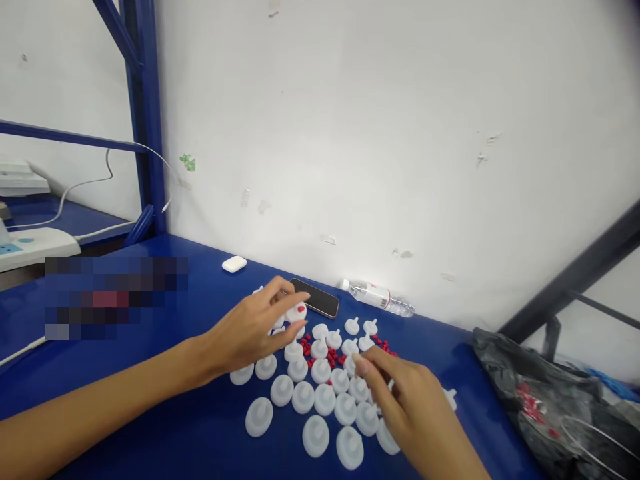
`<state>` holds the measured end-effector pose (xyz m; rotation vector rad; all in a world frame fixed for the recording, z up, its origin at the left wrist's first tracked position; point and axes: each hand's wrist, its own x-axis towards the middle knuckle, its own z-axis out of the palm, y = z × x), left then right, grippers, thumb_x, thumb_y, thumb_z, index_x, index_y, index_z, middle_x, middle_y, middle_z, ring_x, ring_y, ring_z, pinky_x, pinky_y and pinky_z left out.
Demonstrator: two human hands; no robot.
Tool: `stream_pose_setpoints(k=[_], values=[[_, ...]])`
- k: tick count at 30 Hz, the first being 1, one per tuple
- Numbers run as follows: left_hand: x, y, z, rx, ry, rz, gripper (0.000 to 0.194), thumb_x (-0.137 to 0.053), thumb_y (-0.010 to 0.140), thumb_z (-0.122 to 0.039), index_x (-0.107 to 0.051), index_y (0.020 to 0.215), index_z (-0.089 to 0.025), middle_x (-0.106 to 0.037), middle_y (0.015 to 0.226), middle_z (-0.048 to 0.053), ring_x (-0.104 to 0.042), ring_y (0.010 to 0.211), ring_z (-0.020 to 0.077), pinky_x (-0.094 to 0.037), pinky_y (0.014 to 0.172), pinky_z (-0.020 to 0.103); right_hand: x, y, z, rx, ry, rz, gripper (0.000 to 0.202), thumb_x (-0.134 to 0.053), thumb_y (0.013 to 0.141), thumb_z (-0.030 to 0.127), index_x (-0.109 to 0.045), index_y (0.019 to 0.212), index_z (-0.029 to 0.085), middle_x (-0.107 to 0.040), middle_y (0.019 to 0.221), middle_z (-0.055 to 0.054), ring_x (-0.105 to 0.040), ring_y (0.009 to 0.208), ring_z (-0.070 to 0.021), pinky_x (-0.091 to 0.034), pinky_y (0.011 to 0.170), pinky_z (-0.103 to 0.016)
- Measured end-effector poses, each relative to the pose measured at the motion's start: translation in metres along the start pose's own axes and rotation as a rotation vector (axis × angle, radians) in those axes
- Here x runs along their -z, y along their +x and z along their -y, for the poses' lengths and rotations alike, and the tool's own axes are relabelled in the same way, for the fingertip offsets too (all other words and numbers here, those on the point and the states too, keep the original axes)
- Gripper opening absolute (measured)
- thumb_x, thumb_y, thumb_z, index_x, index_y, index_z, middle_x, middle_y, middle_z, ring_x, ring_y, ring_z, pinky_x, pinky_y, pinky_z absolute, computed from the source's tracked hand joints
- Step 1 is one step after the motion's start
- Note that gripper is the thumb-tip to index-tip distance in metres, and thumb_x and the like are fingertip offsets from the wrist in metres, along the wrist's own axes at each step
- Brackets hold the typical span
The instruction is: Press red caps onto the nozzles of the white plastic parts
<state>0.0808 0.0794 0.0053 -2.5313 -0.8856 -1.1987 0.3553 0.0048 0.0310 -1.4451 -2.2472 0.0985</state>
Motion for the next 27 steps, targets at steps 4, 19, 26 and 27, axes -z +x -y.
stream_pose_setpoints(k=[4, 19, 26, 27], values=[[-0.002, -0.003, -0.019, -0.178, -0.003, 0.065, 0.033, -0.046, 0.107, -0.034, -0.044, 0.137, -0.020, -0.058, 0.107, 0.007, -0.058, 0.073, 0.0128, -0.053, 0.062, 0.025, -0.016, 0.005, 0.030, 0.057, 0.019, 0.028, 0.034, -0.041, 0.108, 0.047, -0.061, 0.088, 0.027, -0.071, 0.070, 0.005, -0.064, 0.056, -0.0145, -0.035, 0.054, -0.026], [0.008, 0.000, -0.027, -0.326, 0.024, 0.003, 0.025, -0.058, 0.101, -0.039, -0.057, 0.112, -0.017, -0.063, 0.094, 0.005, -0.057, 0.072, 0.0146, -0.048, 0.063, 0.026, -0.027, 0.004, 0.042, 0.250, -0.054, -0.159, 0.030, -0.045, 0.104, 0.025, -0.050, 0.075, 0.022, -0.061, 0.065, 0.004, -0.053, 0.049, -0.0103, -0.026, 0.051, -0.029], [0.007, 0.008, -0.032, -0.174, -0.339, 0.158, 0.025, -0.074, 0.088, -0.035, -0.065, 0.104, -0.018, -0.065, 0.094, 0.004, -0.059, 0.073, 0.0135, -0.045, 0.061, 0.025, -0.016, 0.002, 0.030, 0.313, 0.027, -0.129, 0.025, -0.046, 0.104, 0.021, -0.061, 0.083, 0.021, -0.061, 0.070, 0.002, -0.054, 0.055, -0.0108, -0.032, 0.054, -0.026], [0.009, 0.009, -0.033, -0.100, -0.450, 0.222, 0.023, -0.076, 0.085, -0.035, -0.068, 0.099, -0.019, -0.065, 0.090, 0.002, -0.058, 0.070, 0.0125, -0.044, 0.060, 0.025, -0.016, 0.002, 0.031, 0.324, 0.044, -0.120, 0.025, -0.047, 0.104, 0.021, -0.062, 0.085, 0.021, -0.061, 0.070, 0.002, -0.054, 0.056, -0.0109, -0.033, 0.055, -0.026]])
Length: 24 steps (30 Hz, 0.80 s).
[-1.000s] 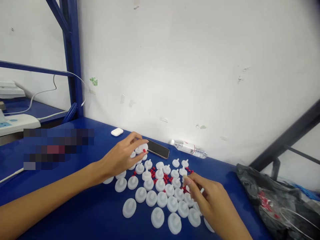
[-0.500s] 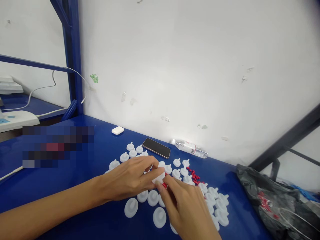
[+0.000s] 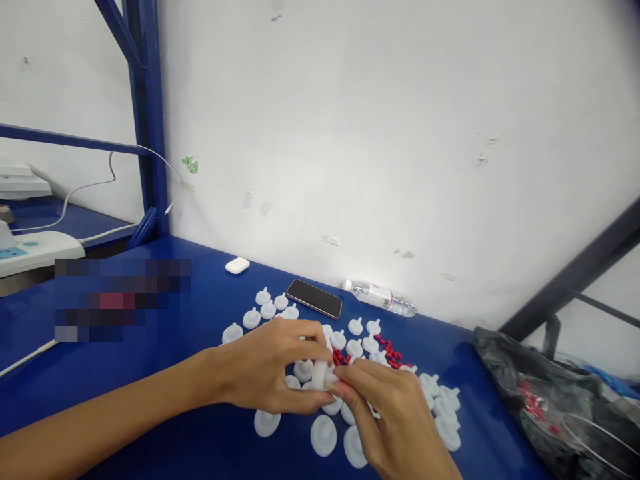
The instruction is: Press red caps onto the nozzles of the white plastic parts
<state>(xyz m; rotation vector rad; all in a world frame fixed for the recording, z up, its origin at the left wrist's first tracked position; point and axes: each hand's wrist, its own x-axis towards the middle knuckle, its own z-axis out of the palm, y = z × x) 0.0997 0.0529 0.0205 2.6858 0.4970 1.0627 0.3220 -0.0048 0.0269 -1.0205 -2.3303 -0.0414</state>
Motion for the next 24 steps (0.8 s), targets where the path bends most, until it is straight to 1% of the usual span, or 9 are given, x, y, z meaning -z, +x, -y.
stream_pose_setpoints(k=[2, 6, 9, 11, 12, 14, 16, 19, 24], values=[[0.004, 0.002, -0.003, 0.157, -0.267, 0.112, 0.022, -0.080, 0.081, -0.038, -0.071, 0.088, -0.019, -0.063, 0.079, 0.000, -0.055, 0.063, 0.0108, -0.042, 0.056, 0.024, 0.000, 0.001, 0.004, 0.020, 0.041, 0.001, 0.027, -0.048, 0.105, 0.021, -0.063, 0.083, 0.021, -0.060, 0.067, 0.003, -0.054, 0.055, -0.0106, -0.033, 0.054, -0.026], [0.017, 0.002, 0.000, 0.412, -0.687, 0.358, 0.036, -0.078, 0.082, -0.051, -0.070, 0.073, -0.017, -0.057, 0.060, -0.001, -0.048, 0.048, 0.0093, -0.035, 0.043, 0.023, 0.005, 0.000, 0.010, 0.066, 0.090, -0.034, 0.028, -0.048, 0.104, 0.021, -0.067, 0.083, 0.021, -0.061, 0.063, 0.003, -0.056, 0.051, -0.0109, -0.037, 0.051, -0.025], [0.031, -0.002, 0.016, 0.507, -0.778, 0.373, 0.053, -0.065, 0.088, -0.062, -0.070, 0.065, -0.014, -0.057, 0.053, 0.002, -0.048, 0.039, 0.0101, -0.032, 0.035, 0.022, 0.020, -0.008, -0.003, 0.015, 0.090, -0.128, 0.016, -0.057, 0.101, 0.023, -0.072, 0.095, 0.022, -0.071, 0.072, 0.002, -0.066, 0.059, -0.0124, -0.049, 0.059, -0.022], [0.040, -0.003, 0.028, 0.537, -0.707, 0.239, 0.055, -0.063, 0.089, -0.062, -0.071, 0.066, -0.013, -0.056, 0.052, 0.003, -0.045, 0.040, 0.0088, -0.029, 0.035, 0.021, 0.031, -0.016, -0.019, -0.105, 0.055, -0.215, 0.015, -0.061, 0.100, 0.028, -0.075, 0.098, 0.023, -0.075, 0.082, -0.001, -0.070, 0.068, -0.0152, -0.054, 0.064, -0.022], [0.045, -0.003, 0.034, 0.558, -0.658, 0.153, 0.054, -0.060, 0.091, -0.061, -0.072, 0.070, -0.013, -0.053, 0.051, 0.001, -0.040, 0.041, 0.0076, -0.026, 0.037, 0.020, 0.035, -0.019, -0.028, -0.192, 0.038, -0.205, 0.019, -0.059, 0.101, 0.032, -0.076, 0.100, 0.024, -0.076, 0.088, -0.003, -0.070, 0.069, -0.0160, -0.054, 0.061, -0.022], [0.052, -0.001, 0.043, 0.601, -0.541, -0.011, 0.052, -0.050, 0.097, -0.058, -0.073, 0.084, -0.013, -0.053, 0.056, 0.000, -0.039, 0.044, 0.0074, -0.026, 0.040, 0.020, 0.038, -0.025, -0.046, -0.338, -0.007, -0.109, 0.027, -0.054, 0.102, 0.039, -0.077, 0.107, 0.026, -0.075, 0.095, -0.004, -0.069, 0.068, -0.0161, -0.053, 0.055, -0.023], [0.055, 0.001, 0.048, 0.644, -0.403, -0.124, 0.050, -0.044, 0.100, -0.057, -0.071, 0.098, -0.015, -0.059, 0.067, 0.001, -0.045, 0.050, 0.0091, -0.031, 0.043, 0.020, 0.034, -0.028, -0.060, -0.405, -0.067, 0.019, 0.029, -0.052, 0.102, 0.040, -0.076, 0.113, 0.029, -0.074, 0.097, -0.004, -0.068, 0.064, -0.0156, -0.053, 0.055, -0.025], [0.056, 0.001, 0.054, 0.732, -0.161, -0.176, 0.049, -0.041, 0.099, -0.058, -0.070, 0.101, -0.018, -0.068, 0.081, 0.005, -0.058, 0.062, 0.0140, -0.041, 0.049, 0.022, 0.024, -0.030, -0.071, -0.454, -0.116, 0.119, 0.028, -0.057, 0.098, 0.036, -0.074, 0.119, 0.031, -0.075, 0.095, -0.002, -0.068, 0.064, -0.0168, -0.054, 0.059, -0.028], [0.056, -0.011, 0.070, 0.937, 0.381, -0.129, 0.027, -0.054, 0.089, -0.045, -0.067, 0.094, -0.021, -0.071, 0.082, 0.008, -0.068, 0.081, 0.0299, -0.050, 0.072, 0.037, 0.021, -0.030, -0.068, -0.521, -0.091, 0.117, 0.030, -0.056, 0.098, 0.037, -0.071, 0.124, 0.033, -0.078, 0.095, 0.000, -0.071, 0.069, -0.0186, -0.056, 0.066, -0.031]])
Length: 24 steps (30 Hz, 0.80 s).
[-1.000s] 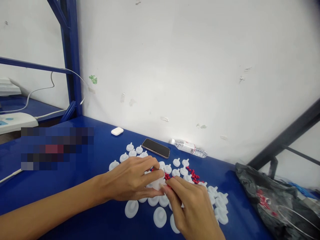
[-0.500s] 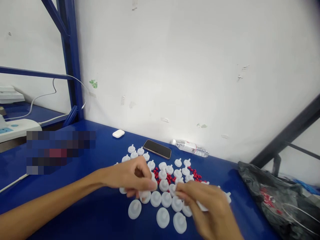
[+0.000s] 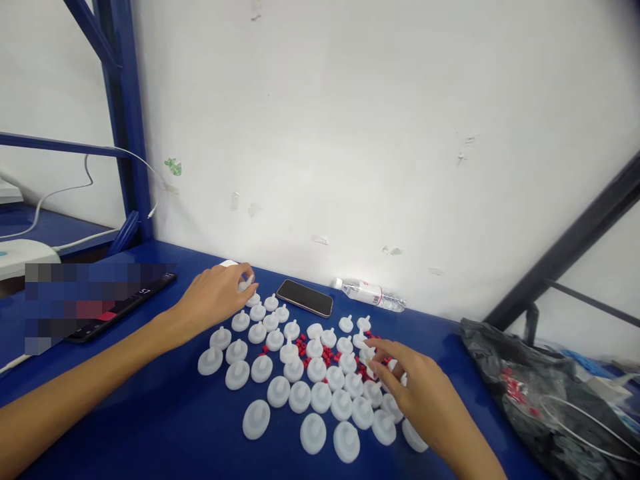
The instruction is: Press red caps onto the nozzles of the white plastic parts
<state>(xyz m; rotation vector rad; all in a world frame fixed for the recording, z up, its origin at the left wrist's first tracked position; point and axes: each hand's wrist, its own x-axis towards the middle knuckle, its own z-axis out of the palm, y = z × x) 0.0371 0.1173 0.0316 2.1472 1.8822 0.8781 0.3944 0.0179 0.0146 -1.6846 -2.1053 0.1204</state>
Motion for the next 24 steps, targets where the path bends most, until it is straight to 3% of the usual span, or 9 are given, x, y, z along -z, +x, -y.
stream_pose_setpoints(k=[4, 10, 14, 16, 20, 24], values=[[-0.006, -0.001, 0.016, 0.058, 0.294, -0.006, 0.016, -0.055, 0.084, -0.029, -0.066, 0.090, -0.020, -0.070, 0.087, 0.013, -0.069, 0.090, 0.0377, -0.048, 0.078, 0.044, 0.005, -0.001, 0.004, 0.008, 0.019, 0.011, 0.030, -0.050, 0.101, 0.043, -0.072, 0.119, 0.033, -0.079, 0.095, 0.001, -0.073, 0.073, -0.0196, -0.057, 0.067, -0.031], [-0.013, 0.002, 0.032, 0.064, 0.425, 0.135, 0.009, -0.057, 0.085, -0.018, -0.066, 0.087, -0.016, -0.070, 0.087, 0.009, -0.068, 0.085, 0.0264, -0.050, 0.075, 0.037, 0.005, -0.001, 0.008, 0.069, 0.025, -0.062, 0.030, -0.050, 0.102, 0.043, -0.071, 0.119, 0.031, -0.078, 0.105, -0.001, -0.073, 0.075, -0.0183, -0.056, 0.070, -0.029], [-0.011, 0.004, 0.031, 0.029, 0.420, 0.174, 0.009, -0.060, 0.085, -0.026, -0.066, 0.087, -0.020, -0.071, 0.088, 0.006, -0.069, 0.082, 0.0246, -0.050, 0.069, 0.033, 0.006, -0.002, 0.013, 0.037, 0.052, -0.065, 0.029, -0.049, 0.103, 0.042, -0.070, 0.119, 0.032, -0.077, 0.099, 0.000, -0.071, 0.076, -0.0190, -0.055, 0.074, -0.032], [-0.008, 0.002, 0.023, 0.018, 0.434, 0.132, 0.016, -0.055, 0.089, -0.030, -0.067, 0.092, -0.020, -0.071, 0.093, 0.010, -0.069, 0.086, 0.0298, -0.051, 0.069, 0.036, 0.006, -0.002, 0.015, 0.029, 0.067, -0.053, 0.027, -0.049, 0.103, 0.041, -0.070, 0.119, 0.032, -0.077, 0.097, 0.000, -0.071, 0.076, -0.0189, -0.054, 0.074, -0.033], [-0.005, -0.002, -0.008, -0.104, 0.443, 0.042, 0.032, -0.038, 0.099, -0.027, -0.065, 0.109, -0.015, -0.067, 0.116, 0.019, -0.058, 0.115, 0.0387, -0.050, 0.085, 0.048, 0.008, -0.001, 0.018, 0.045, 0.088, -0.063, 0.027, -0.048, 0.104, 0.039, -0.066, 0.123, 0.032, -0.074, 0.091, 0.003, -0.069, 0.071, -0.0168, -0.051, 0.070, -0.030], [-0.020, 0.015, -0.046, -0.318, 0.379, 0.248, 0.024, -0.058, 0.096, -0.033, -0.067, 0.114, -0.019, -0.067, 0.117, 0.012, -0.056, 0.121, 0.0300, -0.050, 0.097, 0.041, 0.009, 0.001, 0.019, 0.059, 0.077, -0.057, 0.029, -0.048, 0.104, 0.038, -0.065, 0.125, 0.031, -0.073, 0.084, 0.003, -0.066, 0.063, -0.0154, -0.050, 0.064, -0.028]])
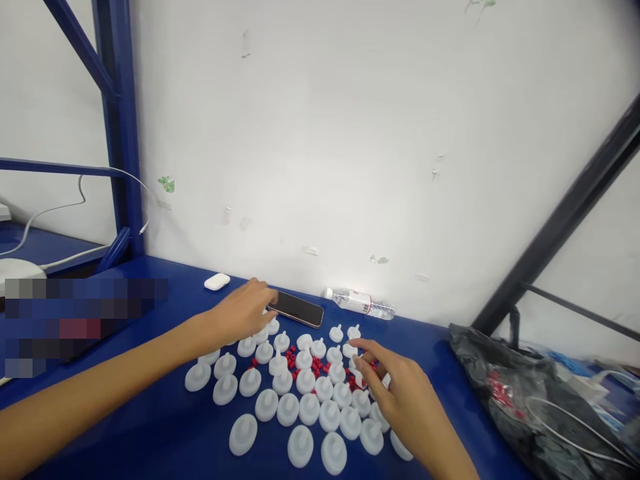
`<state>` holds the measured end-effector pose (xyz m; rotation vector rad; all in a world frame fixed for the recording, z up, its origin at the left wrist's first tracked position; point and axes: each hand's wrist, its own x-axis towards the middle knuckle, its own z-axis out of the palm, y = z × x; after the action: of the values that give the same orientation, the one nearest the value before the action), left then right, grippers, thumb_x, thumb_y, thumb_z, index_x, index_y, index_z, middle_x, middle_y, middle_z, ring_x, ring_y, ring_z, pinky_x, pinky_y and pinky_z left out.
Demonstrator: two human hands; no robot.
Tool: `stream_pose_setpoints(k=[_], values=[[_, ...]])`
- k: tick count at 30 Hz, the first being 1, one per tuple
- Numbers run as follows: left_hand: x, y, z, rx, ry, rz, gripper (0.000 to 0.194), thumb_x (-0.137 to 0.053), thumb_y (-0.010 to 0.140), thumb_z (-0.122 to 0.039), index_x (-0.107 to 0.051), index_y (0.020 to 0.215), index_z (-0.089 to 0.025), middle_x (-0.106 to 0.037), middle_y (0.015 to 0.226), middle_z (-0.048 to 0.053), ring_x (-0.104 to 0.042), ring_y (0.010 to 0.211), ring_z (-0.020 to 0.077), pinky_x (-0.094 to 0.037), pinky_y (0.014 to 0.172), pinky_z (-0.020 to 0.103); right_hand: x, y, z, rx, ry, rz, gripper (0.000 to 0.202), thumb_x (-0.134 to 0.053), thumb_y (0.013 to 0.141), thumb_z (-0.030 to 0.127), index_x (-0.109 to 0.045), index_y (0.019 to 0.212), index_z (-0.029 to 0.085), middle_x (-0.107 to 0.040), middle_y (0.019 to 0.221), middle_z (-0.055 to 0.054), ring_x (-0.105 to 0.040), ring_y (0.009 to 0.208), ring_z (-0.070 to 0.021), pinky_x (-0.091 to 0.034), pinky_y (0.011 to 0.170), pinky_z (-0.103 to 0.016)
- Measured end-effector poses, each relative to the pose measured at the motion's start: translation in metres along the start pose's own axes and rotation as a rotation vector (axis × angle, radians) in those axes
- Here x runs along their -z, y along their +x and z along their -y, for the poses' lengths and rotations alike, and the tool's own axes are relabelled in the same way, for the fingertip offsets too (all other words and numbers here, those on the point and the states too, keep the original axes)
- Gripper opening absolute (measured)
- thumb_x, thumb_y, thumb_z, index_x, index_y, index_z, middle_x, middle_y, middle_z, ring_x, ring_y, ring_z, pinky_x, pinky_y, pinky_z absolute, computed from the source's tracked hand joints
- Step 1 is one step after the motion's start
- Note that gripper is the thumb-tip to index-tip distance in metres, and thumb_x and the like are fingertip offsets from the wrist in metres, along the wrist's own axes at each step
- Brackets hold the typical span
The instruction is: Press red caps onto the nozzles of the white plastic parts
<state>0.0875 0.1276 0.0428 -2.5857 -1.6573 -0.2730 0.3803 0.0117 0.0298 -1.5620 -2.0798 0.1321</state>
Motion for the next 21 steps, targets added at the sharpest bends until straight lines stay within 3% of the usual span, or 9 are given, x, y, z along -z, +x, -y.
stream_pose_setpoints(k=[3, 8, 15, 21], values=[[-0.005, 0.041, -0.017, -0.089, 0.000, 0.198, 0.042, -0.074, 0.088, -0.043, -0.064, 0.119, -0.017, -0.064, 0.121, 0.010, -0.059, 0.117, 0.0297, -0.053, 0.094, 0.047, 0.000, 0.000, 0.000, 0.036, -0.013, -0.013, 0.032, -0.047, 0.104, 0.038, -0.063, 0.130, 0.029, -0.072, 0.081, 0.002, -0.065, 0.060, -0.0156, -0.049, 0.059, -0.027], [-0.023, 0.106, -0.021, -0.173, -0.031, 0.375, 0.034, -0.066, 0.096, -0.040, -0.063, 0.120, -0.016, -0.066, 0.119, 0.009, -0.066, 0.104, 0.0241, -0.057, 0.089, 0.046, 0.000, 0.000, 0.001, 0.045, -0.002, -0.042, 0.035, -0.046, 0.103, 0.036, -0.060, 0.134, 0.027, -0.074, 0.082, -0.001, -0.071, 0.070, -0.0200, -0.049, 0.059, -0.028], [-0.050, 0.139, -0.015, -0.286, -0.105, 0.299, 0.040, -0.065, 0.097, -0.041, -0.060, 0.128, -0.018, -0.063, 0.127, 0.010, -0.063, 0.112, 0.0267, -0.053, 0.097, 0.050, 0.000, -0.001, 0.004, 0.068, 0.020, -0.056, 0.033, -0.048, 0.102, 0.030, -0.064, 0.130, 0.026, -0.075, 0.080, 0.000, -0.070, 0.067, -0.0192, -0.049, 0.065, -0.028], [-0.071, 0.157, -0.015, -0.231, -0.182, 0.190, 0.042, -0.065, 0.097, -0.041, -0.057, 0.130, -0.018, -0.062, 0.127, 0.010, -0.063, 0.109, 0.0262, -0.055, 0.093, 0.048, 0.002, -0.001, 0.006, 0.031, 0.027, -0.029, 0.031, -0.048, 0.102, 0.030, -0.066, 0.128, 0.028, -0.075, 0.079, 0.001, -0.070, 0.069, -0.0200, -0.047, 0.061, -0.027]])
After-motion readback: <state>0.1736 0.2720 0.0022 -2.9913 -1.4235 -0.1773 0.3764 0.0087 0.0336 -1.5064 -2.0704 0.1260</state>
